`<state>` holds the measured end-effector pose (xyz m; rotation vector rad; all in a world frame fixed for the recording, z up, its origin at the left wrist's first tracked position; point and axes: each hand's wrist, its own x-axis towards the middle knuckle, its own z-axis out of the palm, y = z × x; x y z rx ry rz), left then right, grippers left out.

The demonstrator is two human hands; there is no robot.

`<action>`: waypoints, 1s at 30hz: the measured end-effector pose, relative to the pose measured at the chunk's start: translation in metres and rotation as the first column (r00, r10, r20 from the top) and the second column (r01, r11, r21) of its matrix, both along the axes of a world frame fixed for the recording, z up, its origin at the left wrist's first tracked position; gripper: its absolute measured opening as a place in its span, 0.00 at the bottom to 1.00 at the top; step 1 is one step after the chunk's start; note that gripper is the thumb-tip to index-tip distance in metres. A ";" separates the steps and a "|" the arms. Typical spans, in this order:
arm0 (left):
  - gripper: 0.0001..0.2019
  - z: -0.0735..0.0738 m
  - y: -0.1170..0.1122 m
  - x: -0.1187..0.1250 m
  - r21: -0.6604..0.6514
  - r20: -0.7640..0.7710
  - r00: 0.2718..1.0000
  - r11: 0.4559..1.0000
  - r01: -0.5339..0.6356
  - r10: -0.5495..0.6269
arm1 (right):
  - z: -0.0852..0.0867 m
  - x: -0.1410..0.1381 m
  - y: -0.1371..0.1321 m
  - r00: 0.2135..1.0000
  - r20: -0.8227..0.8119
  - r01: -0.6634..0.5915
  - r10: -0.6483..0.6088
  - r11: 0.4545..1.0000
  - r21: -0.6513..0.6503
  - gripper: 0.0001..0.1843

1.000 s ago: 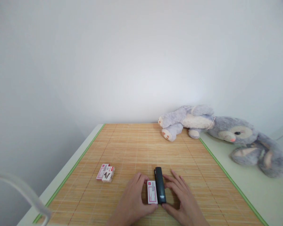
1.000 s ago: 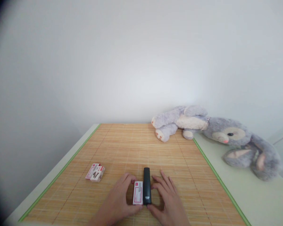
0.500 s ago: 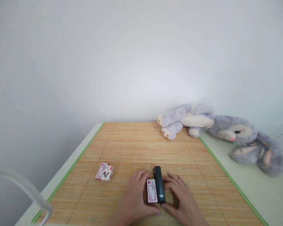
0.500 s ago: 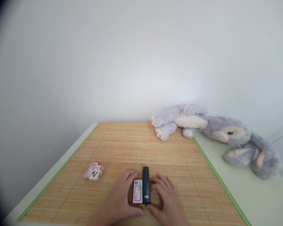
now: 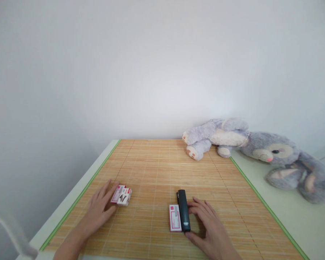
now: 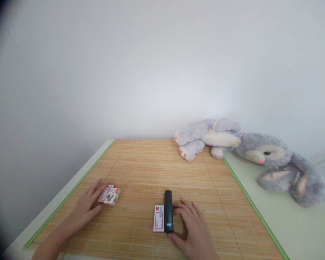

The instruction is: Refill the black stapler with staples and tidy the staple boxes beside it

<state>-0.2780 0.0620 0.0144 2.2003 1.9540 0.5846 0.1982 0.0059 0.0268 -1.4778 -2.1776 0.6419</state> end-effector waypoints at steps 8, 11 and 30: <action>0.30 0.005 -0.004 -0.014 0.101 0.094 0.990 0.989 -0.110 0.101 | 0.004 -0.001 -0.002 1.000 0.010 0.019 -0.019 1.000 -0.013 0.24; 0.30 0.026 -0.017 0.006 0.148 0.282 0.951 0.974 -0.173 0.126 | 0.004 -0.002 -0.002 1.000 0.005 0.022 -0.022 1.000 -0.018 0.25; 0.30 0.050 -0.042 0.218 -0.110 0.464 0.822 0.899 0.424 -0.331 | 0.007 -0.004 -0.002 1.000 -0.014 0.007 -0.007 1.000 -0.006 0.23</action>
